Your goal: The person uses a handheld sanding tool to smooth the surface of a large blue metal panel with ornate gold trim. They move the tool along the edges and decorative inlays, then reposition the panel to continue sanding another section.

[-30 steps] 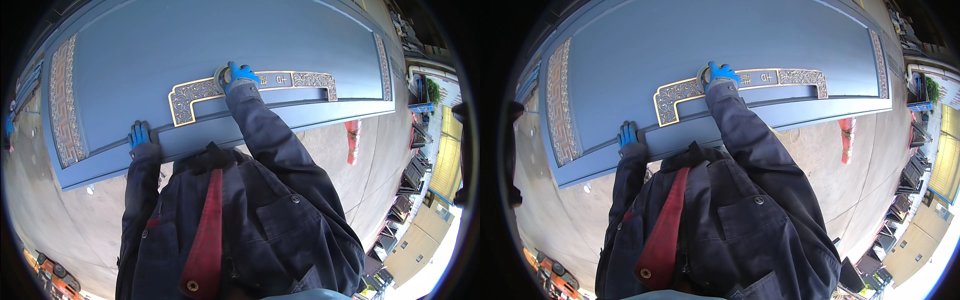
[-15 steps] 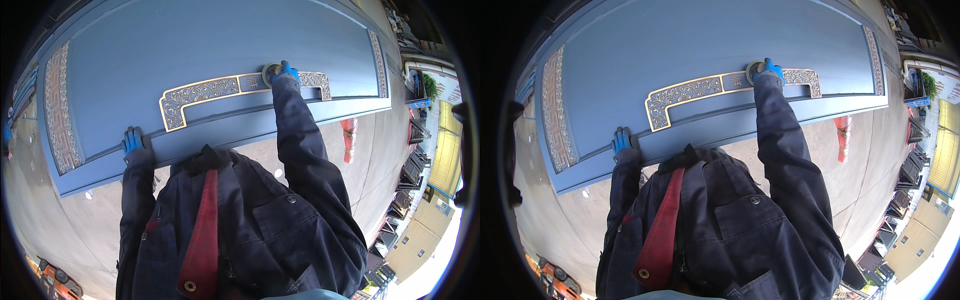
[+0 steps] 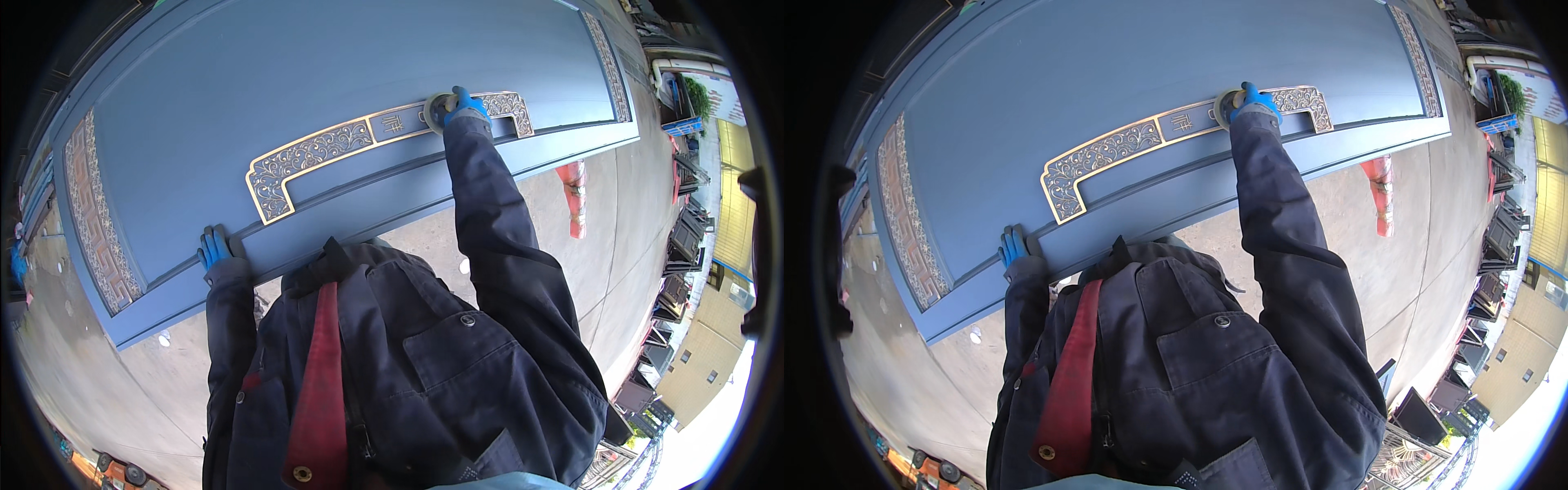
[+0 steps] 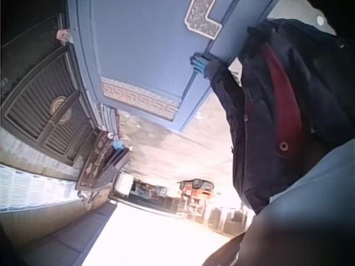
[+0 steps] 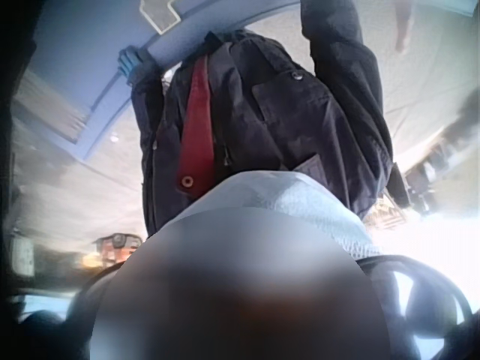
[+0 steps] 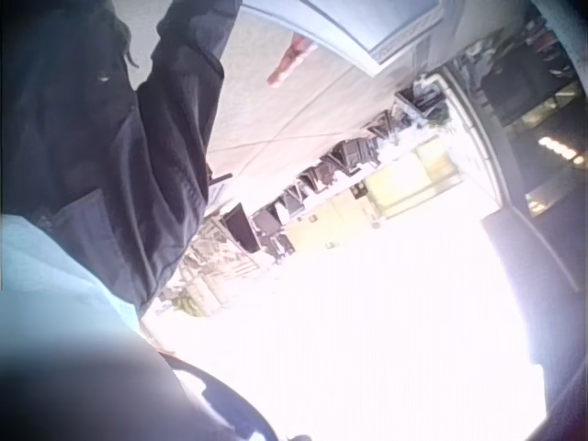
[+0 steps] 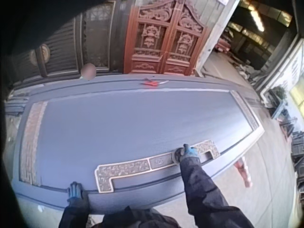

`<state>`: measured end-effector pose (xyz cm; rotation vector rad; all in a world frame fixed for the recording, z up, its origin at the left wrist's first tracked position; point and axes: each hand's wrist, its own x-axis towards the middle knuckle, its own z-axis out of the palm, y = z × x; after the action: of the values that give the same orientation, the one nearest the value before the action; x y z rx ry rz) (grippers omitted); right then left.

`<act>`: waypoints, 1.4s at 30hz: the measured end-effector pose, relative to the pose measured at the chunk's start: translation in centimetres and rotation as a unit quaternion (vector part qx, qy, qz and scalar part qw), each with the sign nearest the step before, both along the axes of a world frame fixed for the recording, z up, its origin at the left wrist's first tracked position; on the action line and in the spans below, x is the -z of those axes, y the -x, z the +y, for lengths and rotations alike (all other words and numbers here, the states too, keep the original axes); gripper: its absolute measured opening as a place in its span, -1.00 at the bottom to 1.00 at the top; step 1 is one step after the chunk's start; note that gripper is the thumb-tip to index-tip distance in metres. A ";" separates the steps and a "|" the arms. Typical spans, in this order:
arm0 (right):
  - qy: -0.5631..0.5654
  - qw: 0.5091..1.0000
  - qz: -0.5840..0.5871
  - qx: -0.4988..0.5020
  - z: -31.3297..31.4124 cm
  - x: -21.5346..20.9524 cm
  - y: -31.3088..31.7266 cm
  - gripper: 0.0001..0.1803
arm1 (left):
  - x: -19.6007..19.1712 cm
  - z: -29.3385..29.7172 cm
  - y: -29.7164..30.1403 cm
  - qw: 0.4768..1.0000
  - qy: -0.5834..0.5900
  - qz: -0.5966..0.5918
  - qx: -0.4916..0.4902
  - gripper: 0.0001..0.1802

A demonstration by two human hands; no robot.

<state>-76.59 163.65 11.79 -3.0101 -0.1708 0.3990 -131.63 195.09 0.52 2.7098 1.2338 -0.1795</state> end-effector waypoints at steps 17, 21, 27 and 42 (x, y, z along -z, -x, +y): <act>0.060 0.997 0.030 -0.028 1.2 -1.1 8.8 -0.11 | -0.3 -2.7 2.2 0.997 -0.033 -0.059 0.023 -0.31; 0.027 1.000 0.007 0.008 -1.3 -0.8 5.7 -0.09 | -0.3 -2.8 2.0 0.997 -0.039 -0.065 0.019 -0.32; 0.068 0.981 0.052 -0.174 7.2 0.0 13.7 -0.17 | -0.5 -2.5 1.9 0.998 -0.025 -0.060 0.023 -0.33; 0.053 0.997 0.009 0.048 -4.0 1.5 -3.3 -0.20 | -1.0 -2.8 1.6 0.996 -0.038 -0.078 0.003 -0.35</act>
<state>-73.29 159.68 10.31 -3.1011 -0.0043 0.4396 -133.21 192.25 1.50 2.7305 1.2127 0.0780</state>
